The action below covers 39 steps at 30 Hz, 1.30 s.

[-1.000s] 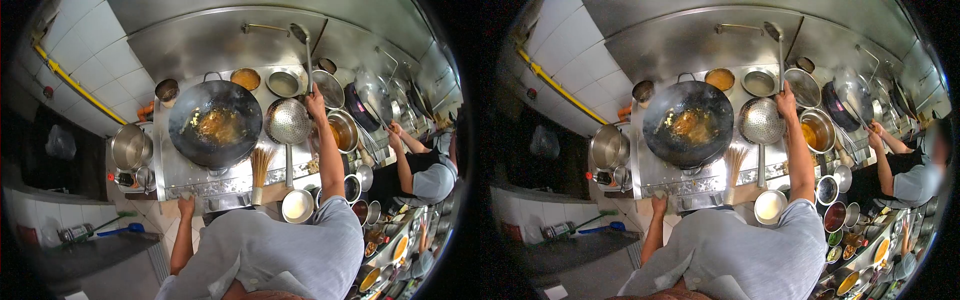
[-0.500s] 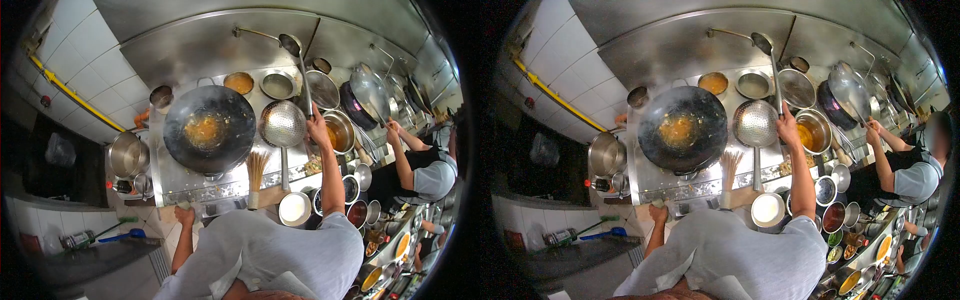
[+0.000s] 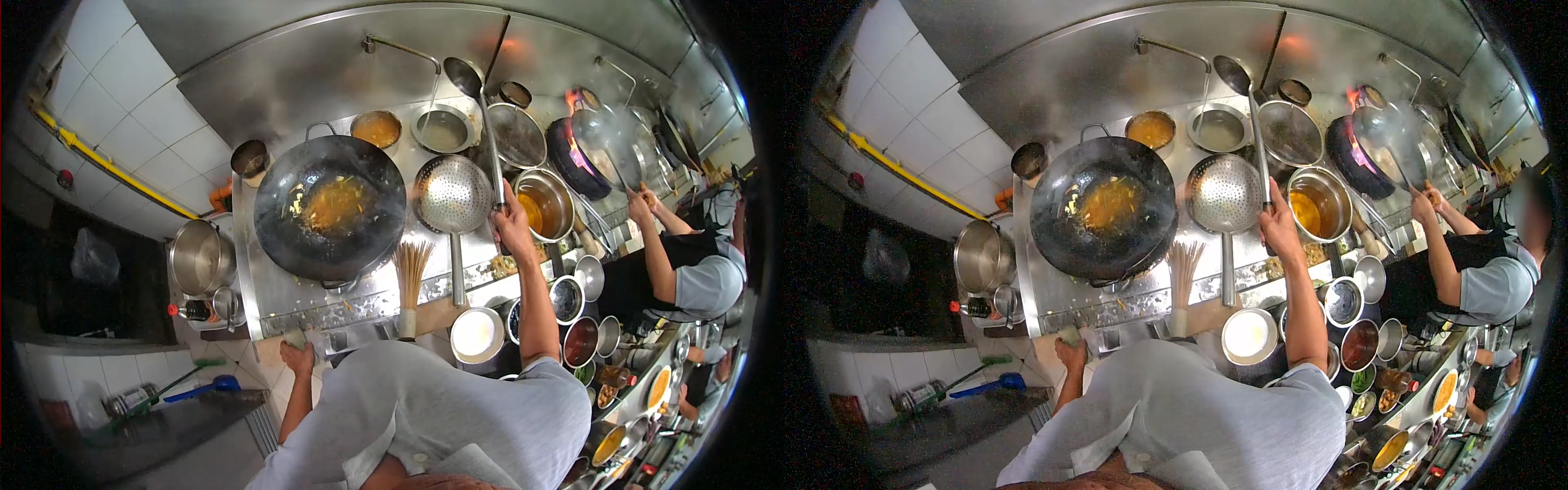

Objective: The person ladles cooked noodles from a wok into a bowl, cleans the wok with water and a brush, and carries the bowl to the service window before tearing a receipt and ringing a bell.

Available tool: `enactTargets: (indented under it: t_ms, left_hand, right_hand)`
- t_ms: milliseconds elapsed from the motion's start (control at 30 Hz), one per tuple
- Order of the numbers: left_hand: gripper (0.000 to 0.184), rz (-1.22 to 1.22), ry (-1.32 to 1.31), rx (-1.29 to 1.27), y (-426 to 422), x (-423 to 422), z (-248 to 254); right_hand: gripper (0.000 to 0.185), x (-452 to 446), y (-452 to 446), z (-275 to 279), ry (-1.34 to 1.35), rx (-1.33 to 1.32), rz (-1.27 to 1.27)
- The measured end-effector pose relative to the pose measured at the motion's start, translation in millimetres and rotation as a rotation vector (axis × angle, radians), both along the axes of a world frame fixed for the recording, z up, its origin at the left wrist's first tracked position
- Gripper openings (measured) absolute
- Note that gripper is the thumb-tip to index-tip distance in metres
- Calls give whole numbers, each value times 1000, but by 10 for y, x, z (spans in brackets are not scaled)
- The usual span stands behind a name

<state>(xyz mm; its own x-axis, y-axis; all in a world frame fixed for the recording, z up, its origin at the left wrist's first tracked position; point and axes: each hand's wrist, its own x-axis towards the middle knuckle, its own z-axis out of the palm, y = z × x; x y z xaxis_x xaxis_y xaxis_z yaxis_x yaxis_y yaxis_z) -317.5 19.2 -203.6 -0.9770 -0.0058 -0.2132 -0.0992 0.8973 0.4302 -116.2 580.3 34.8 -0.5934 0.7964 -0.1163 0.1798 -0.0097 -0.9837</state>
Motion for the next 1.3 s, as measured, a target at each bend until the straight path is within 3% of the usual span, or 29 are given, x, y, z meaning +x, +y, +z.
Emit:
enactTargets:
  t_ms: [133, 267, 300, 367, 400, 467, 567, 600, 667, 700, 733, 767, 800, 833, 967, 1167, 1300]
  left_hand:
    - [89, 20, 10, 35, -88, -3, -89]
    - [95, -19, 16, 97, -139, 3, -94]
    - [95, -13, 18, 100, -180, -9, -161]
    - [95, 10, -6, 321, -302, -31, -381]
    - [95, 22, -3, 324, -290, -3, -305]
    - [93, 49, 10, 259, -231, 73, -87]
    - [86, 112, 7, 299, -317, 118, -3]
    - [86, 127, 5, 300, -368, 159, -6]
    - [84, 201, -35, 421, -468, 243, -9]
    - [84, 211, -36, 421, -525, 282, -31]
    - [79, 218, -9, 442, -577, 314, -54]
    - [75, 224, 18, 464, -616, 337, -86]
    - [75, 232, 18, 467, -623, 360, -86]
    - [68, 238, 102, 470, -662, 415, -73]
    - [57, 215, 241, 521, -683, 357, 35]
    - [49, 66, 316, 659, -354, -32, 381]
    - [44, -101, 334, 838, 40, -258, 744]
  right_hand:
    - [80, -130, -183, 93, -25, 88, -67]
    - [74, -421, 95, -198, -18, 80, -59]
    - [64, -526, 244, -278, -63, 152, -41]
    - [48, -772, 654, -567, -125, 22, -17]
    - [48, -895, 899, -749, -123, 26, -5]
    - [30, -1134, 1376, -1056, -393, 17, 9]
    - [9, -1374, 1743, -1194, -404, -316, 93]
    - [9, -1411, 1793, -1204, -410, -313, 106]
    - [21, -1470, 1884, -1230, 252, -1305, -45]
    - [26, -1490, 1876, -1216, 412, -1494, -11]
    - [26, -1495, 1821, -1240, 405, -1496, -6]
    - [24, -1436, 1730, -1286, 652, -1512, -11]
    - [23, -1367, 1588, -1248, 899, -1514, -14]
    - [21, -1272, 1404, -1158, 982, -1629, 34]
    - [19, -1029, 1020, -747, 940, -1496, 75]
    - [15, -631, -16, 370, 947, -1424, 157]
    - [34, -515, -797, 945, 879, -1405, 170]
